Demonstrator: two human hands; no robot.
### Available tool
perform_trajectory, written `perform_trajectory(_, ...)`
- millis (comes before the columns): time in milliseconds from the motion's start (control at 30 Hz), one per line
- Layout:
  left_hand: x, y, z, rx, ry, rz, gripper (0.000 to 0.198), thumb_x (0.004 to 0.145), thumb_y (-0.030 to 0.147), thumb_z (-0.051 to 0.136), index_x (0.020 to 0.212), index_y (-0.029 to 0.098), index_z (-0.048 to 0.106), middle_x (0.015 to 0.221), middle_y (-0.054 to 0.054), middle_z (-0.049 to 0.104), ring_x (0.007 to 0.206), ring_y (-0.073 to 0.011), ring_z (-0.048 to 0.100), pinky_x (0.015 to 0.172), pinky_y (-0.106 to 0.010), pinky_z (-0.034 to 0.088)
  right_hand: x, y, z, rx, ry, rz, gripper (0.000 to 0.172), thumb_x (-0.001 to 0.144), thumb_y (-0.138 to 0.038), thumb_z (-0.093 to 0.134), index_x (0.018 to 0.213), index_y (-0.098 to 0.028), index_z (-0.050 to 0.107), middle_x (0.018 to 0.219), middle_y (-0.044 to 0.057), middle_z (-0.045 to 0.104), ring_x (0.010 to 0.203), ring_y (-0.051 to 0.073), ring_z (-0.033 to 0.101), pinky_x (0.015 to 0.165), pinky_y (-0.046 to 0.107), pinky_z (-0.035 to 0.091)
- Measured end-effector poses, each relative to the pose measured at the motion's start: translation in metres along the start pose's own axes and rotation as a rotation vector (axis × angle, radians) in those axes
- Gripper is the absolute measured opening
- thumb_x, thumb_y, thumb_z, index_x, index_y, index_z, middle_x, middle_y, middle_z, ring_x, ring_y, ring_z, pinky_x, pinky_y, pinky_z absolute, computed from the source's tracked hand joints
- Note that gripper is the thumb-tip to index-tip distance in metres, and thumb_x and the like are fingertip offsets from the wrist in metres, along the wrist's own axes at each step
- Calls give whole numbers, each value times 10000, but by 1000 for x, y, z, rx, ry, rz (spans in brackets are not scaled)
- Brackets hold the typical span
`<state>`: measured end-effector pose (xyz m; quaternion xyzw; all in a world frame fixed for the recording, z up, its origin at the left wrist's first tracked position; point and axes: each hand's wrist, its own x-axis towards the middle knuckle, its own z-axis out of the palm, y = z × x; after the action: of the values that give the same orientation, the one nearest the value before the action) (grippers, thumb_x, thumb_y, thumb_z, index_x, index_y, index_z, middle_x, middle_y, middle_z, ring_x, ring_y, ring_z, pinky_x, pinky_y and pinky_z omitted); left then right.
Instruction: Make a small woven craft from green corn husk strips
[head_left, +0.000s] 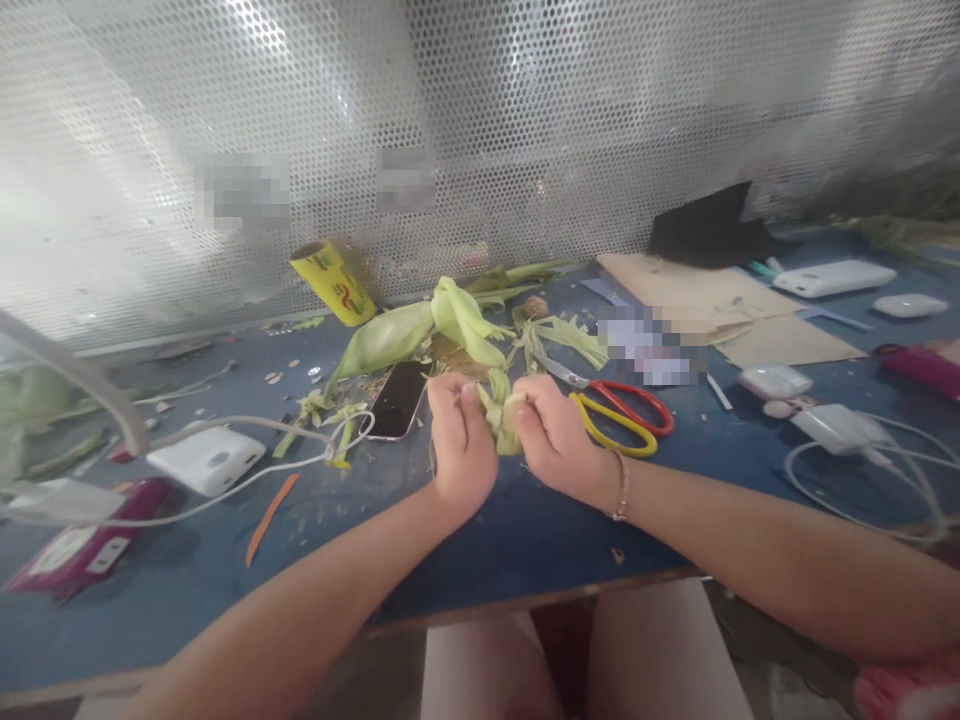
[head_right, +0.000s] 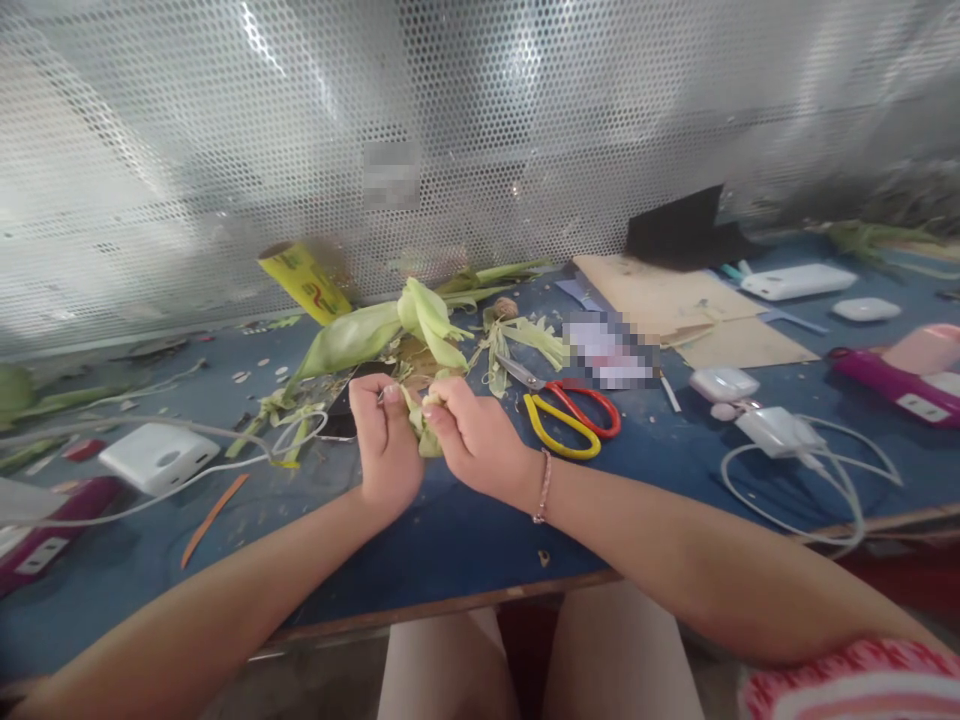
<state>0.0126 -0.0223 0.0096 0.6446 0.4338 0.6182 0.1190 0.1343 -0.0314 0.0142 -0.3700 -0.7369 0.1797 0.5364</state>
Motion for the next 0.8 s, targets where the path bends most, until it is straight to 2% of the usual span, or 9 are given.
perform_trajectory(67,-2,0,-2,-7,5,64,190,951,371,328,873,219,411,688,30,433,564,-95,436,576,-244,385,-4,-1,2,69,28,8,192,942,-399,360,881,-248,462,704,0,521,579,129,502,554,266,385)
perform_trajectory(200,-4,-4,-4,-36,-34,101,145,952,333,337,895,222,412,682,38,429,532,-83,428,538,-224,378,-3,-3,8,277,124,208,310,943,-508,319,829,-244,435,652,-35,438,480,91,406,464,232,356)
perform_trajectory(300,-8,-9,-3,-34,-57,133,116,942,315,363,900,227,426,694,29,461,563,-94,463,557,-232,392,2,-3,10,321,228,288,356,925,-545,340,769,-231,406,648,-38,405,519,88,395,488,216,375)
perform_trajectory(400,-10,-12,-1,12,-66,162,116,927,312,395,888,222,458,745,3,506,616,-109,498,596,-252,405,8,-1,9,358,265,382,348,917,-527,378,741,-228,388,621,-51,373,506,81,379,488,206,387)
perform_trajectory(500,-8,-14,0,32,-68,151,125,931,304,384,886,218,464,748,-1,514,593,-104,482,586,-251,392,11,1,8,444,248,470,336,908,-520,404,739,-230,379,575,-75,345,419,60,344,407,186,354)
perform_trajectory(600,-4,-15,1,1,-52,135,139,940,314,368,884,216,449,707,16,487,550,-91,445,545,-234,364,13,-1,8,517,137,543,364,876,-573,422,748,-234,384,496,-98,340,337,55,330,321,179,289)
perform_trajectory(667,-1,-17,1,-44,-40,86,169,942,346,364,871,214,442,664,30,460,518,-87,415,515,-228,342,13,-3,8,554,60,582,388,851,-599,440,740,-230,393,476,-97,366,328,57,351,309,178,287)
perform_trajectory(800,4,-22,0,-117,-44,-60,234,914,429,416,849,209,463,681,18,477,580,-100,446,563,-239,365,13,-4,7,587,25,551,366,818,-554,521,718,-213,435,533,-76,425,388,54,408,352,180,339)
